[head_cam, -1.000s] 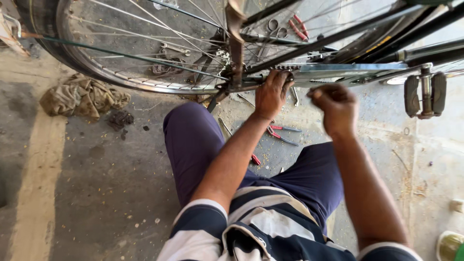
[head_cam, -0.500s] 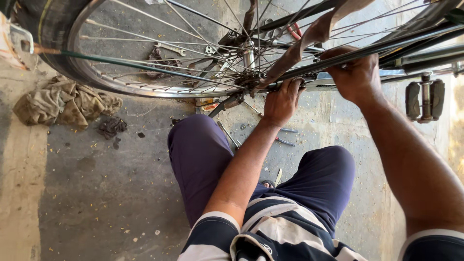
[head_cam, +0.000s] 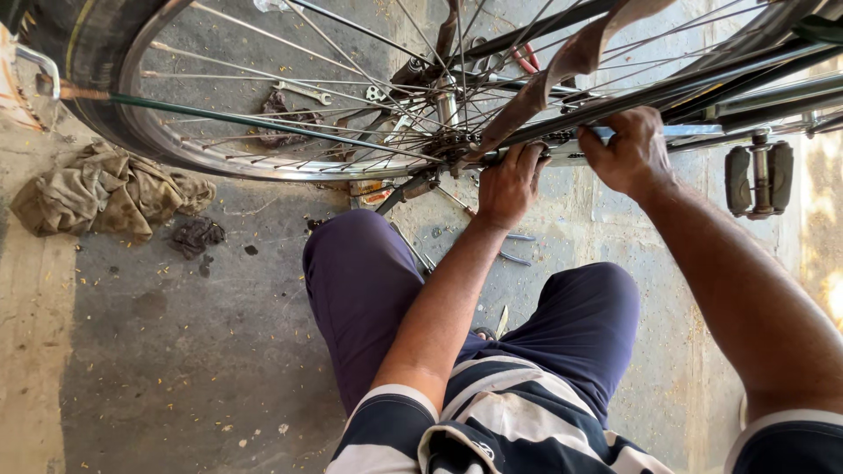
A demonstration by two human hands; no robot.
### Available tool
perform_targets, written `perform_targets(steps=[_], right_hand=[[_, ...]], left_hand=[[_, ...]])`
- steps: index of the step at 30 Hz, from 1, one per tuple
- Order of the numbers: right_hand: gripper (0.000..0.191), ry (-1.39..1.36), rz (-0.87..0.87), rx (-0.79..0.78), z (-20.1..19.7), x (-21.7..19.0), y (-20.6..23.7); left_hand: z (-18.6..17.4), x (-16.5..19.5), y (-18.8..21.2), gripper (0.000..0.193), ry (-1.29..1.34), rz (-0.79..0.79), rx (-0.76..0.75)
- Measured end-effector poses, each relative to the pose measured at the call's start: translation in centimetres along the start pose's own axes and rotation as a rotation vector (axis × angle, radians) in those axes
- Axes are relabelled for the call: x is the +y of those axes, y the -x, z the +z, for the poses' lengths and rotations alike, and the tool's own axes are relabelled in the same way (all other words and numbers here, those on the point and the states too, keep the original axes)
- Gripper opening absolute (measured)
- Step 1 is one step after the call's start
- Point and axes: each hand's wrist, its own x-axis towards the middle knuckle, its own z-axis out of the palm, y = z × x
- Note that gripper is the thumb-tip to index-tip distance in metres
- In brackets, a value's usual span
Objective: The person sits on the floor and repairs a bicycle chain using pliers and a screwdriver. They remove a section of the chain, cut it, and then reattach it to the bicycle, tightening the connection.
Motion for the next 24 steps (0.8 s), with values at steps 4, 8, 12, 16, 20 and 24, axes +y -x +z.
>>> perform_targets(steps=[4, 8, 12, 16, 20, 24], right_hand=[[0.036, 0.109, 0.101, -0.329, -0.4, 0.3, -1.3], [0.078, 0.221, 0.454, -0.819, -0.2, -0.6, -3.7], [0.075, 0.061, 0.102, -0.671, -0.5, -1.0, -4.4], [0.067, -0.085, 0.044, -0.547, -0.9, -1.0, -3.7], [0.063, -0.155, 0.088, -0.503, -1.1, -0.7, -3.3], [0.065, -0.144, 0.001, -0.496, -1.1, -0.3, -3.3]], left_hand=[[-0.4, 0.2, -0.2, 0.023, 0.01, -0.013, -0.003], [-0.6, 0.6, -0.4, 0.025, -0.016, 0.005, 0.012], [-0.7, 0.8, -0.4, 0.023, 0.006, -0.023, -0.013], [-0.3, 0.8, -0.4, 0.018, 0.006, 0.004, 0.026], [0.2, 0.9, -0.5, 0.018, 0.0, 0.011, 0.042], [-0.3, 1.4, -0.6, 0.02, 0.022, -0.007, 0.029]])
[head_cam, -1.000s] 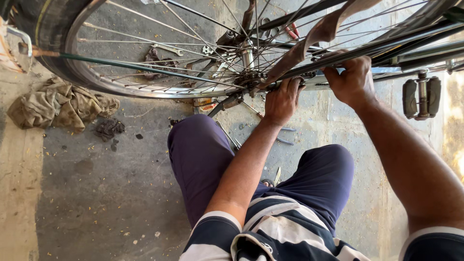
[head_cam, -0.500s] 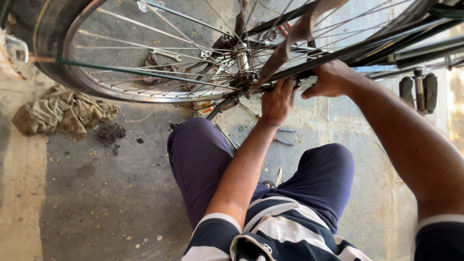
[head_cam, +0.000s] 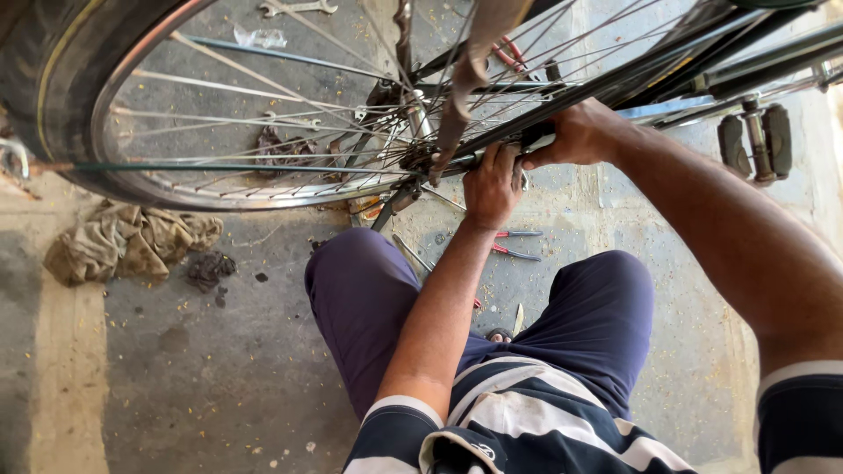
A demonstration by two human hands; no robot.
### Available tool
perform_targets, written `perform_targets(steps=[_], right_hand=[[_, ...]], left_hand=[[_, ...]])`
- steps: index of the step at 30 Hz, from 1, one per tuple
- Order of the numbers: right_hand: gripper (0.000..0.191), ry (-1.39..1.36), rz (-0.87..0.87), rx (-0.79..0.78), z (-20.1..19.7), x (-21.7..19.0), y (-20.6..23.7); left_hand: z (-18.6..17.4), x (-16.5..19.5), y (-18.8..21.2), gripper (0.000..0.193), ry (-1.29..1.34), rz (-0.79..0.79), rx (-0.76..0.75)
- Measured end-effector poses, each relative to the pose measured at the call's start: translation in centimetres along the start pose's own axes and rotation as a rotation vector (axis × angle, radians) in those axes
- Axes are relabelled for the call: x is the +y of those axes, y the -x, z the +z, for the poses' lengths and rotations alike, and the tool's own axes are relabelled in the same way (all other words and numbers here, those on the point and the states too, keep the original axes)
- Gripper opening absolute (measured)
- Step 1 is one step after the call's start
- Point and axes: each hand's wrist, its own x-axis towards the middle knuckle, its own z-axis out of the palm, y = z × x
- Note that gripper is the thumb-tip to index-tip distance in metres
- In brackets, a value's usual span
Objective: The person sits on the floor and repairs a bicycle chain using pliers and a screwdriver. They remove a section of the chain, cut it, and then reattach it to the bicycle, tightening the connection.
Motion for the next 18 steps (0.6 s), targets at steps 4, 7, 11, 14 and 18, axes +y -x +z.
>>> perform_targets(steps=[4, 7, 11, 14, 18], right_hand=[[0.069, -0.028, -0.015, 0.042, 0.1, 0.5, 0.2], [0.07, -0.057, 0.062, -0.011, 0.1, 0.9, 0.0], [0.073, -0.03, 0.136, -0.063, 0.1, 1.3, -0.3], [0.074, -0.02, 0.1, -0.024, 0.3, 1.5, -0.2], [0.072, -0.055, 0.069, 0.008, 0.6, 1.7, 0.1]], left_hand=[[-0.6, 0.6, -0.4, 0.02, 0.013, -0.017, -0.041], [-0.7, 0.8, -0.6, 0.018, 0.022, -0.031, -0.061], [-0.8, 1.0, -0.6, 0.016, 0.016, -0.027, -0.054], [-0.8, 1.0, -0.4, 0.017, 0.017, 0.001, -0.012], [-0.3, 0.6, 0.0, 0.016, 0.007, 0.001, -0.008]])
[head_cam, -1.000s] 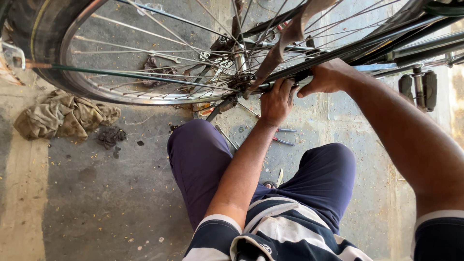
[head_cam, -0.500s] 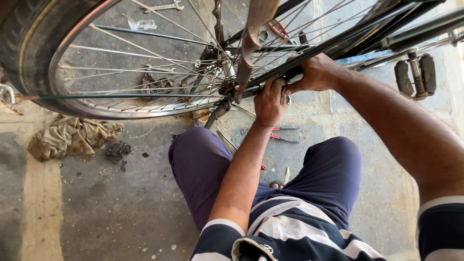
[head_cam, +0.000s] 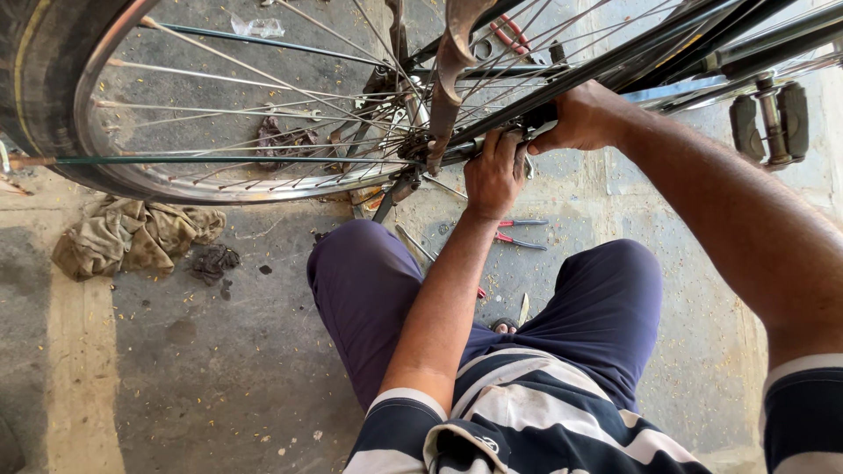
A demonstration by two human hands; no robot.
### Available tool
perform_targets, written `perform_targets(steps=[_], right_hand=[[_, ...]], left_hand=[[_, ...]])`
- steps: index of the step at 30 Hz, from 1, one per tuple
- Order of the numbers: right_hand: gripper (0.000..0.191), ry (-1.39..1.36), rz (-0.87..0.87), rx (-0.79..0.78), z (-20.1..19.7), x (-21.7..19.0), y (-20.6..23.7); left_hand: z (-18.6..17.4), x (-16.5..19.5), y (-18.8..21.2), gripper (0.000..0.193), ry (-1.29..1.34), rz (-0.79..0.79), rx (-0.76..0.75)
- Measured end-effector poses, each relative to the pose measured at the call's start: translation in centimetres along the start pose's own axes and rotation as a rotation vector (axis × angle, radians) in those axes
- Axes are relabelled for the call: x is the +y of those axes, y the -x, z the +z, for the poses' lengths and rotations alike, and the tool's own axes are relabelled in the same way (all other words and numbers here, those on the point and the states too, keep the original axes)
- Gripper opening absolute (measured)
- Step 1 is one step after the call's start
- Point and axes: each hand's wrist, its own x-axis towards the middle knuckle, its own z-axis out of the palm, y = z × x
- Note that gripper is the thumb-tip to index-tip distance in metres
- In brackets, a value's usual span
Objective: The person sits on the floor and repairs a bicycle chain using pliers and a screwdriver. They remove a section of the chain, cut it, and then reattach it to the bicycle, tightening the connection.
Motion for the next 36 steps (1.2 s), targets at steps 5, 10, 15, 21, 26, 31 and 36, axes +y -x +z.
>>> perform_targets(steps=[5, 10, 15, 21, 26, 31, 36], right_hand=[[0.068, 0.006, 0.084, -0.055, 0.3, 0.4, -0.4], [0.07, 0.092, 0.001, -0.029, 0.5, 0.2, -0.9], [0.07, 0.116, 0.014, -0.025, 0.7, -0.6, -1.2], [0.071, 0.097, 0.016, 0.03, 0.9, -0.4, -0.8], [0.076, 0.06, -0.086, 0.1, 0.8, 0.3, -0.4], [0.074, 0.198, 0.085, -0.058, 1.0, 0.3, -1.1], [0.071, 0.177, 0.036, -0.026, 1.1, 0.6, -0.9]], left_hand=[[1.6, -1.0, 0.3, 0.015, -0.017, -0.003, -0.003], [1.7, -1.3, 0.7, 0.016, -0.041, -0.003, 0.002], [0.8, -0.8, 0.6, 0.023, -0.01, -0.005, -0.006], [0.5, -0.5, 0.4, 0.027, -0.014, -0.022, -0.04], [0.4, -0.4, 0.3, 0.028, -0.015, -0.019, -0.052], [0.5, -0.4, 0.3, 0.028, -0.019, -0.025, -0.051], [0.9, -0.6, 0.6, 0.029, -0.026, -0.028, -0.042]])
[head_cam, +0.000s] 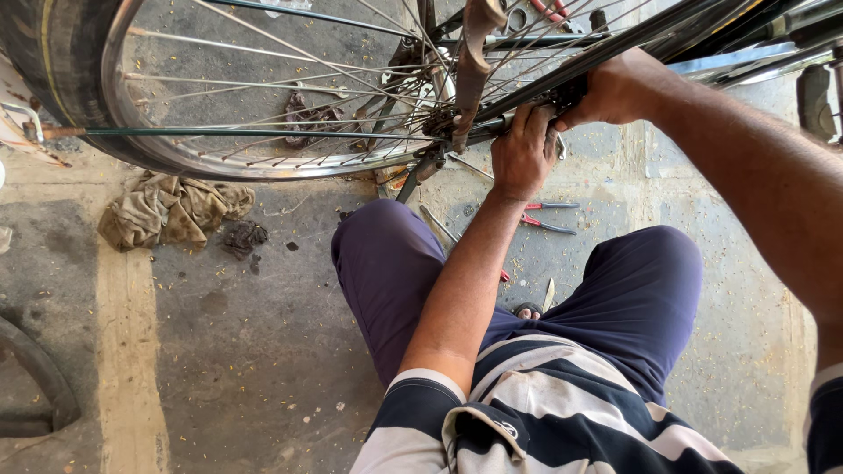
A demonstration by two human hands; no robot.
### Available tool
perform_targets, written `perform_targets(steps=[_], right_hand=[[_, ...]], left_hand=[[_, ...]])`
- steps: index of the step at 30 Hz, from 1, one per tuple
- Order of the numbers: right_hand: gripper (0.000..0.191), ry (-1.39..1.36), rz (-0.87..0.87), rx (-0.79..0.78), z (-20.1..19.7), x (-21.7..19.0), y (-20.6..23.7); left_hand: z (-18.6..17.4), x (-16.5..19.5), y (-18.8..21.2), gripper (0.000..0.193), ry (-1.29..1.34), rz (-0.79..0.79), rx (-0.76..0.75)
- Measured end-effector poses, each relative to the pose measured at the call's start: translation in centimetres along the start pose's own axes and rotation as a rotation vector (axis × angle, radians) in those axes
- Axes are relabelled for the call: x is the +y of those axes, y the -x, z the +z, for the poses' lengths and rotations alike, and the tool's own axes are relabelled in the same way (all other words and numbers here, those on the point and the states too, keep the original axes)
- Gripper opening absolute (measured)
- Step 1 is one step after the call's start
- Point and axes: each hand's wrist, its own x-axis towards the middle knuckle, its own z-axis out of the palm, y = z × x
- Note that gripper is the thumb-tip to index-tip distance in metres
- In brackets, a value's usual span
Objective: The person sits on the floor and repairs a bicycle chain using pliers and a screwdriver. They remove a section of the chain, cut it, and then reattach it to the bicycle, tightening the connection.
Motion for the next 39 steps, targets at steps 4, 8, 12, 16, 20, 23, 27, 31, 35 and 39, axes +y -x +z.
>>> perform_targets(steps=[4, 8, 12, 16, 20, 23, 27, 31, 35, 39], right_hand=[[0.073, -0.033, -0.173, 0.128, -0.1, 0.4, 0.6], [0.073, -0.075, -0.052, 0.019, -0.1, 0.2, 0.2], [0.071, 0.037, -0.045, 0.005, 0.0, 0.1, -0.1], [0.071, -0.041, -0.136, 0.091, -0.1, 0.6, 0.4], [0.073, -0.09, -0.155, 0.108, 0.0, 1.0, 0.7], [0.073, -0.072, -0.202, 0.131, 0.2, 1.2, 0.6], [0.072, -0.068, -0.157, 0.075, 0.4, 1.2, 0.4], [0.07, -0.053, -0.161, 0.065, 0.4, 1.5, 0.4], [0.071, -0.035, -0.166, 0.089, 0.5, 1.5, 0.5], [0.073, -0.009, -0.14, 0.054, 0.7, 1.2, 0.2]], left_hand=[[0.1, 0.0, 0.1, 0.026, 0.004, -0.022, -0.016], [-0.1, 0.2, 0.1, 0.032, 0.0, -0.001, -0.013], [-0.2, 0.6, 0.1, 0.028, -0.012, -0.001, 0.018], [-0.2, 0.9, 0.0, 0.028, -0.026, 0.007, 0.048], [-0.4, 1.0, -0.2, 0.024, -0.016, -0.021, 0.002], [-0.5, 1.1, -0.2, 0.025, -0.024, 0.007, 0.032], [-0.7, 1.1, -0.2, 0.026, -0.01, 0.005, 0.023], [-0.6, 1.1, -0.2, 0.024, -0.01, -0.006, 0.009], [-0.5, 1.0, -0.2, 0.024, -0.007, -0.009, 0.003], [-0.5, 0.9, -0.2, 0.024, -0.017, 0.008, 0.012]])
